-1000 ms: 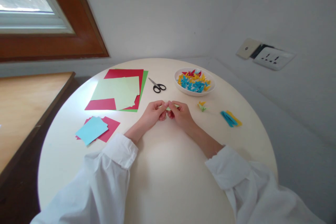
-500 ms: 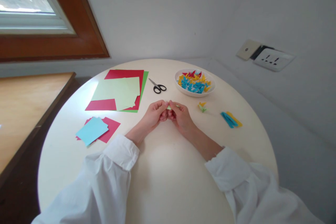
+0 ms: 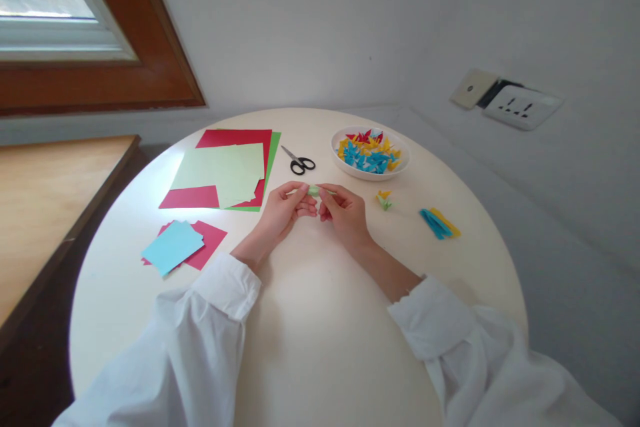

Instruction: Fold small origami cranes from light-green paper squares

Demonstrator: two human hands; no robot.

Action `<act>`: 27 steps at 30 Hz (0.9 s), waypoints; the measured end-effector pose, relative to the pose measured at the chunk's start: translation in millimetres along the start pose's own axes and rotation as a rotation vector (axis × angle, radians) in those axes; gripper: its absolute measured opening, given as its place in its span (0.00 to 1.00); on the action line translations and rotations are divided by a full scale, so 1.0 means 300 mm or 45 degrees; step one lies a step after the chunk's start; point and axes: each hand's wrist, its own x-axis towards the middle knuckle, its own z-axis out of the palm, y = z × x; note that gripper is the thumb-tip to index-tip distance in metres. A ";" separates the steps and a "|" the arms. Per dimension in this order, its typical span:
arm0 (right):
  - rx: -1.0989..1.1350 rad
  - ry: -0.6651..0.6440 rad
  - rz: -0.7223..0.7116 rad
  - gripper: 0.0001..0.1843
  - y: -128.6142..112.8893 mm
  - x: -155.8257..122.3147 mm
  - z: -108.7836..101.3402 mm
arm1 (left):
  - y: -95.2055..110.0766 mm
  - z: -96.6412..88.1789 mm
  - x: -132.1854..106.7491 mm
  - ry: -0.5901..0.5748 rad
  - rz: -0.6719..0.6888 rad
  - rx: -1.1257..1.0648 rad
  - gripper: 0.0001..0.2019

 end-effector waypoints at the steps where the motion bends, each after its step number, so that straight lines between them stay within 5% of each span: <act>1: 0.013 -0.004 0.006 0.11 0.000 0.000 0.001 | 0.000 -0.001 0.000 -0.004 0.006 -0.017 0.16; 17: -0.044 0.044 -0.085 0.05 0.008 0.006 -0.007 | 0.009 0.000 0.003 0.067 0.140 0.055 0.09; 27: -0.055 0.063 -0.118 0.05 0.014 0.010 -0.008 | 0.000 -0.002 0.000 0.020 0.214 0.151 0.13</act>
